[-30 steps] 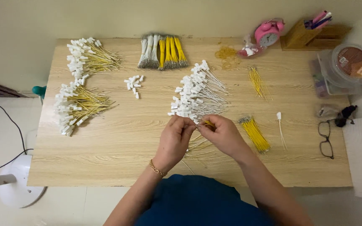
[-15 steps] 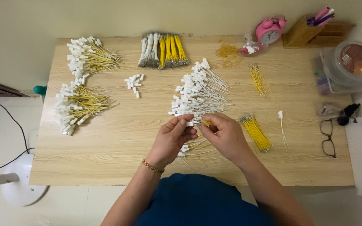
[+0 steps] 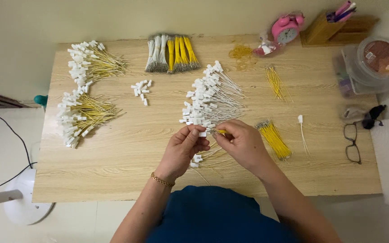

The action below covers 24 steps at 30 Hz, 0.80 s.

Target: Manually attach small white plastic connectors to individual yellow wires.

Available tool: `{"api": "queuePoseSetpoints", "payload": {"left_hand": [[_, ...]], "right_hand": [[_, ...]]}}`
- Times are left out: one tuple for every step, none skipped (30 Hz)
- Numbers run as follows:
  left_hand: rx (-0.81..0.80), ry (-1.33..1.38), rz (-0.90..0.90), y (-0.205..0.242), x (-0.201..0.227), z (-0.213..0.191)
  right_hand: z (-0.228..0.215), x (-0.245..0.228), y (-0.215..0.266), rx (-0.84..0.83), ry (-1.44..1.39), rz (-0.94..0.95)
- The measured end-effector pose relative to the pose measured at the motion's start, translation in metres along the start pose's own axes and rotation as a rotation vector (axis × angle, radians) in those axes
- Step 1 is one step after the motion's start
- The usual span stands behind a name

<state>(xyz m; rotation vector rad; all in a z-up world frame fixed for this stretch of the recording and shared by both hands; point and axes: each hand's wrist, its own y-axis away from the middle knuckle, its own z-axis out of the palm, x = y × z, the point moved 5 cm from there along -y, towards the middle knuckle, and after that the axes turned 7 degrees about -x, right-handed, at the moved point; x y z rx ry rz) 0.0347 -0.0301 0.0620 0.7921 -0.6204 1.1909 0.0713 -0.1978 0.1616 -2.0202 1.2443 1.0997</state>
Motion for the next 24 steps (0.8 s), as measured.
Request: {"api": "queuePoseSetpoints", "payload": {"left_hand": [[-0.001, -0.001, -0.001, 0.000, -0.001, 0.000], [-0.005, 0.004, -0.003, 0.000, -0.002, -0.001], [-0.008, 0.010, -0.004, 0.000, -0.003, -0.001], [-0.008, 0.009, -0.005, 0.001, -0.002, 0.001], [-0.003, 0.023, -0.012, 0.001, -0.002, 0.002], [0.003, 0.037, -0.019, 0.001, -0.001, 0.004], [0.002, 0.037, -0.021, 0.002, 0.000, 0.003], [0.005, 0.045, -0.029, 0.002, 0.001, 0.002], [0.007, 0.053, -0.037, 0.002, 0.001, 0.001], [0.007, 0.053, -0.038, 0.002, 0.002, 0.002], [0.006, 0.081, -0.041, 0.001, 0.004, 0.003], [0.006, 0.109, -0.043, 0.001, 0.005, 0.003], [0.007, 0.110, -0.043, 0.001, 0.003, 0.003], [0.007, 0.111, -0.046, 0.001, 0.002, 0.002], [0.007, 0.112, -0.050, 0.000, 0.000, 0.002], [0.007, 0.112, -0.051, 0.000, -0.002, 0.001], [0.023, 0.093, -0.064, -0.001, -0.005, -0.001], [0.039, 0.074, -0.076, -0.001, -0.008, -0.003], [0.039, 0.074, -0.077, -0.001, -0.009, -0.002], [0.043, 0.103, -0.083, 0.000, -0.009, -0.002], [0.047, 0.131, -0.088, 0.000, -0.010, -0.001], [0.046, 0.131, -0.089, 0.001, -0.012, -0.002], [0.043, 0.166, -0.099, 0.001, -0.014, -0.002], [0.040, 0.202, -0.109, 0.001, -0.016, -0.002]], "right_hand": [[0.002, 0.006, 0.000, 0.001, -0.001, 0.001], [0.005, 0.012, -0.001, -0.014, -0.013, 0.001], [0.007, 0.018, -0.001, -0.029, -0.025, 0.000], [0.008, 0.017, 0.000, -0.028, -0.026, 0.001], [0.009, 0.015, 0.000, -0.031, 0.011, -0.010], [0.010, 0.014, 0.000, -0.034, 0.047, -0.021], [0.010, 0.013, 0.000, -0.033, 0.046, -0.019], [0.011, 0.012, 0.000, -0.048, -0.006, -0.020], [0.012, 0.011, 0.000, -0.063, -0.058, -0.022], [0.012, 0.011, 0.001, -0.062, -0.058, -0.021], [0.013, 0.014, 0.003, -0.073, -0.084, 0.045], [0.014, 0.017, 0.004, -0.084, -0.109, 0.110], [0.014, 0.020, 0.004, -0.084, -0.109, 0.111], [0.014, 0.023, 0.003, -0.094, -0.109, 0.118], [0.015, 0.027, 0.003, -0.102, -0.109, 0.127], [0.015, 0.024, 0.003, -0.102, -0.109, 0.129], [0.015, 0.020, 0.003, -0.078, -0.066, 0.098], [0.014, 0.016, 0.004, -0.054, -0.024, 0.067], [0.016, 0.022, 0.003, -0.054, -0.024, 0.068], [0.017, 0.025, 0.003, -0.019, 0.045, 0.045], [0.018, 0.029, 0.003, 0.017, 0.115, 0.021], [0.019, 0.030, 0.003, 0.017, 0.114, 0.022], [0.019, 0.028, 0.002, 0.028, 0.143, -0.016], [0.020, 0.027, 0.002, 0.040, 0.171, -0.054]]}}
